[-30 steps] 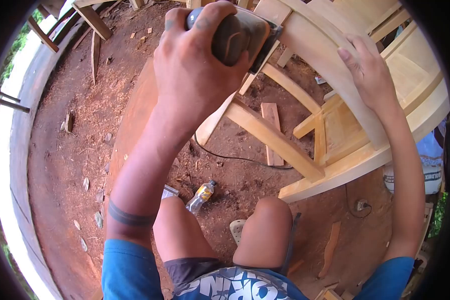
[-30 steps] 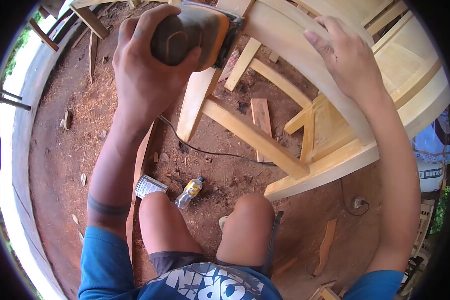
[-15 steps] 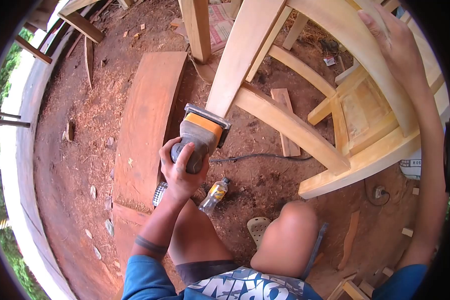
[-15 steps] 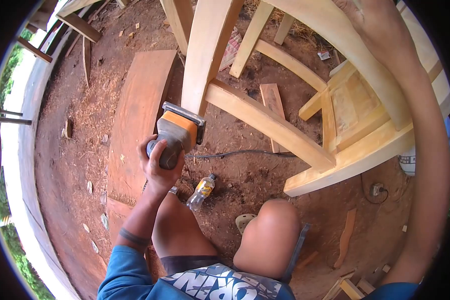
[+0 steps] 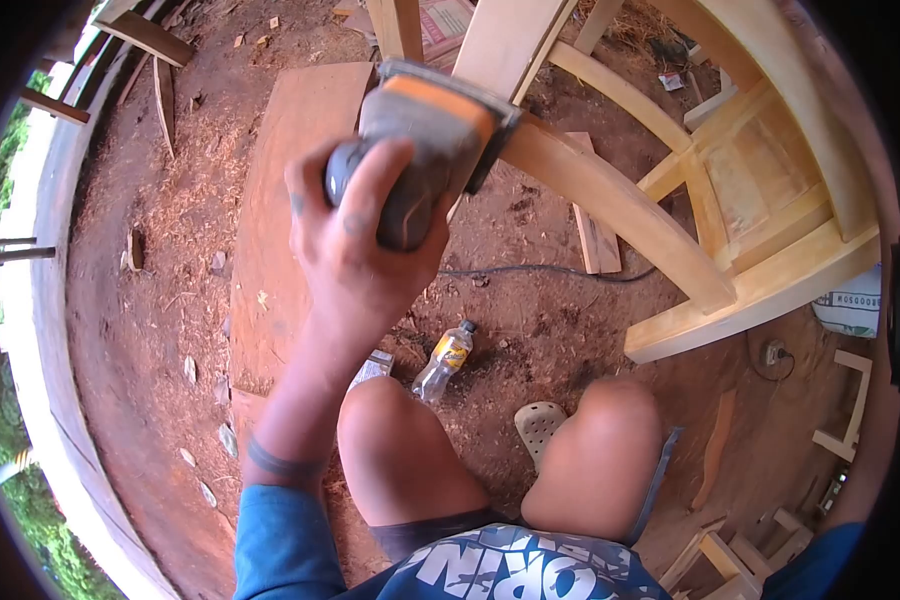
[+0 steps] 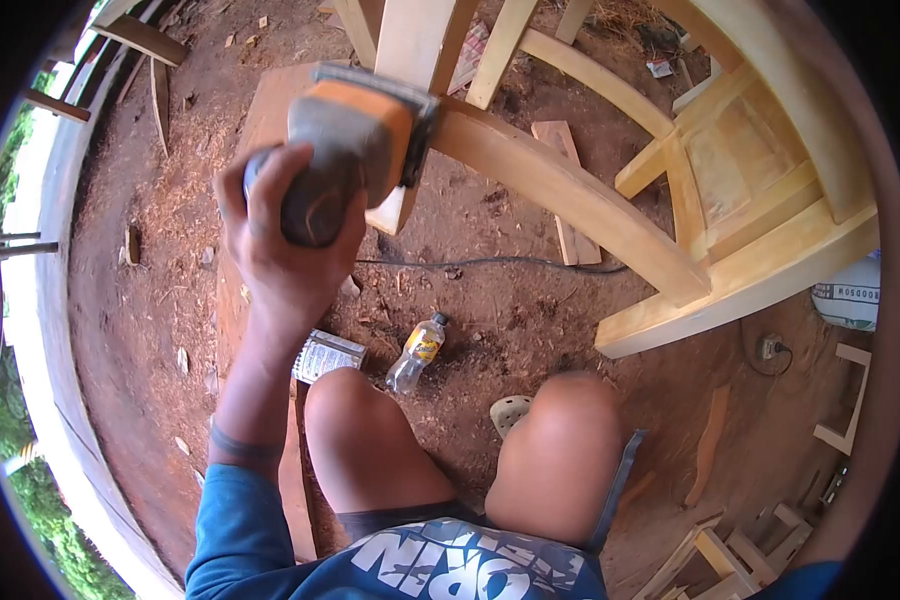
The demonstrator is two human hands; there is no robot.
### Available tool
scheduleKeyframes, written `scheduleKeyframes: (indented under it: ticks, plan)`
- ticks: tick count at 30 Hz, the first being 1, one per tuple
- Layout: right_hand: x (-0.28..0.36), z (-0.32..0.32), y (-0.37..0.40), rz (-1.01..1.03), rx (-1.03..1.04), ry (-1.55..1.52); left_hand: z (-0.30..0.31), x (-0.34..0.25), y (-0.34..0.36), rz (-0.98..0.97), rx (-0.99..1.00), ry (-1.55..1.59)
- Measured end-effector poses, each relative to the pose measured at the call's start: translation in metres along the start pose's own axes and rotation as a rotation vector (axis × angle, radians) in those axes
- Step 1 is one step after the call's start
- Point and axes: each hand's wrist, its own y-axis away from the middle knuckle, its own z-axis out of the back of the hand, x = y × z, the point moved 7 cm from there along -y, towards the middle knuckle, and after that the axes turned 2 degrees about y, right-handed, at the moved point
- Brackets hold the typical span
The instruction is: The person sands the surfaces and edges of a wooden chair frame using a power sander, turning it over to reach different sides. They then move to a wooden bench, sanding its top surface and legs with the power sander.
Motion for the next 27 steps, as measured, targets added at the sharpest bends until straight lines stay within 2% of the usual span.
scheduleKeyframes:
  ticks: [6,9,12,14,16,18,19,22,24,25,27]
  plan:
    - [0.019,-0.008,0.006,0.054,-0.195,0.049,-0.011,0.042,0.115,0.023,0.056,-0.014]
    - [0.010,-0.007,0.007,0.049,-0.145,0.054,-0.016,0.055,0.149,0.035,0.085,-0.002]
    - [0.021,-0.002,0.003,0.077,-0.236,0.092,-0.014,0.051,0.145,0.050,0.064,-0.001]
    - [0.025,0.000,0.003,0.085,-0.249,0.082,-0.013,0.033,0.115,0.038,0.063,0.005]
    - [0.016,0.005,0.002,0.067,-0.142,0.023,-0.010,0.019,0.085,0.034,0.066,0.000]
    - [0.019,0.003,0.005,0.003,-0.136,0.028,-0.009,0.016,0.066,0.014,0.041,0.009]
    - [0.030,0.001,0.001,-0.049,-0.182,0.061,-0.008,0.018,0.070,0.023,0.043,0.007]
    - [0.003,-0.002,0.006,-0.134,-0.063,0.045,-0.011,0.036,0.110,0.021,0.073,-0.011]
    - [-0.004,-0.001,0.006,-0.110,-0.215,0.043,-0.014,0.046,0.143,0.002,0.080,-0.014]
    - [0.014,-0.010,0.008,-0.066,-0.446,0.062,-0.015,0.047,0.146,0.016,0.085,-0.011]
    - [0.008,-0.011,0.009,-0.075,-0.446,0.065,-0.014,0.037,0.123,0.007,0.084,-0.018]
